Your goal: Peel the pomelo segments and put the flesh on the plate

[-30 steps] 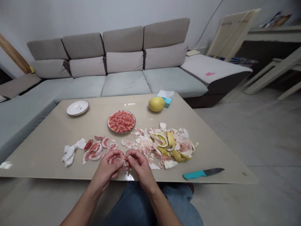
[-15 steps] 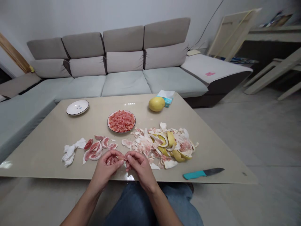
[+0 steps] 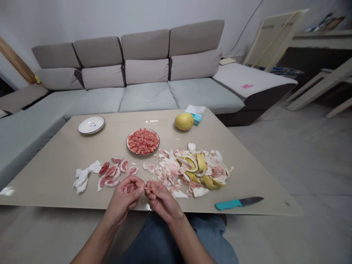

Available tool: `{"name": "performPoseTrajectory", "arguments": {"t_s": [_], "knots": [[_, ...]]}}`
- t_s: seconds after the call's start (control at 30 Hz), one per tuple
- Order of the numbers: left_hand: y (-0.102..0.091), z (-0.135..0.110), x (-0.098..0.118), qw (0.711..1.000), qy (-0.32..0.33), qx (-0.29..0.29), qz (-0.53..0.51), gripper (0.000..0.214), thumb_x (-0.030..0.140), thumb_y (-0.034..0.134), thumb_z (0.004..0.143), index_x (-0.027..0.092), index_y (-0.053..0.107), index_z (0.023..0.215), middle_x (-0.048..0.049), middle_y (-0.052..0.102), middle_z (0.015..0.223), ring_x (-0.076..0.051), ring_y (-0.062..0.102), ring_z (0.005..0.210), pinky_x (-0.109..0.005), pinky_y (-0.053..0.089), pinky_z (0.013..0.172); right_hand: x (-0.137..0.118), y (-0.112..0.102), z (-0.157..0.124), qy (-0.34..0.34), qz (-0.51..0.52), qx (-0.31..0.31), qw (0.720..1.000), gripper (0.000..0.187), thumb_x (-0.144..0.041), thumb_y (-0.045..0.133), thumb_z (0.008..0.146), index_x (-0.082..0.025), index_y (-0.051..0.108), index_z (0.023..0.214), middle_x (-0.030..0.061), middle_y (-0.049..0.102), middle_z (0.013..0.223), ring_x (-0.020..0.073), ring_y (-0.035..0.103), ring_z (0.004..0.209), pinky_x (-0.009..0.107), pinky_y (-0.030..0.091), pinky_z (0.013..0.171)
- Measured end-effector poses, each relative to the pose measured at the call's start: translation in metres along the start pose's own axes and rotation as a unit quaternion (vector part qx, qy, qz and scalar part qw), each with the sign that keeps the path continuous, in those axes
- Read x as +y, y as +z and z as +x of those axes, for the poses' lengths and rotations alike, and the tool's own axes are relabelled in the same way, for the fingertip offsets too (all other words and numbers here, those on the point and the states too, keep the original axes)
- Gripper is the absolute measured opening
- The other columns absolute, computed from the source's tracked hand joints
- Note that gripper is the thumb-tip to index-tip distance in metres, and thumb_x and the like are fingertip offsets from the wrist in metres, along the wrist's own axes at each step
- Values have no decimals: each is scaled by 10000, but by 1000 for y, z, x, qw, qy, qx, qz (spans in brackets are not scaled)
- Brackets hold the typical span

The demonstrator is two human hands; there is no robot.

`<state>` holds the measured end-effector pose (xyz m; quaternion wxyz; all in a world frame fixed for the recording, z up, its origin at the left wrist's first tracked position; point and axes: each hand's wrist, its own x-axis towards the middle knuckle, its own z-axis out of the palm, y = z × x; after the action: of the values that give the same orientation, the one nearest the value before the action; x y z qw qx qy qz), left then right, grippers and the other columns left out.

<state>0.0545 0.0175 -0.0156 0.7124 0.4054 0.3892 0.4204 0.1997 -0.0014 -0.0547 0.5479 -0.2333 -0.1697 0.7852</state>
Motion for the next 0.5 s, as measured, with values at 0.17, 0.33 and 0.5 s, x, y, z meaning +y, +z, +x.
{"name": "performPoseTrajectory", "arguments": {"t_s": [0.17,0.33,0.5], "knots": [[-3,-1,3,998,-26,-17,-46,237,262,794,727,148,620,840,10,563,785,-7,331,483,-82,204,349,4,1,0,-5,-12,-3,1000,291,-375,848,669,-134,704,745,-11,604,674,23,417,480,109,431,447],[-10,2,3,987,-52,-20,-153,221,224,789,738,142,602,822,17,531,843,1,337,510,-59,193,350,4,0,-1,-35,-48,8,998,256,-353,809,731,-122,724,799,16,640,714,40,475,516,137,470,494],[-16,5,2,981,-76,-27,-178,286,264,823,698,138,601,827,13,523,846,3,319,508,-55,187,344,2,-1,-2,-51,-58,12,997,229,-350,797,745,-141,726,810,12,648,724,46,489,534,148,479,514]]}}
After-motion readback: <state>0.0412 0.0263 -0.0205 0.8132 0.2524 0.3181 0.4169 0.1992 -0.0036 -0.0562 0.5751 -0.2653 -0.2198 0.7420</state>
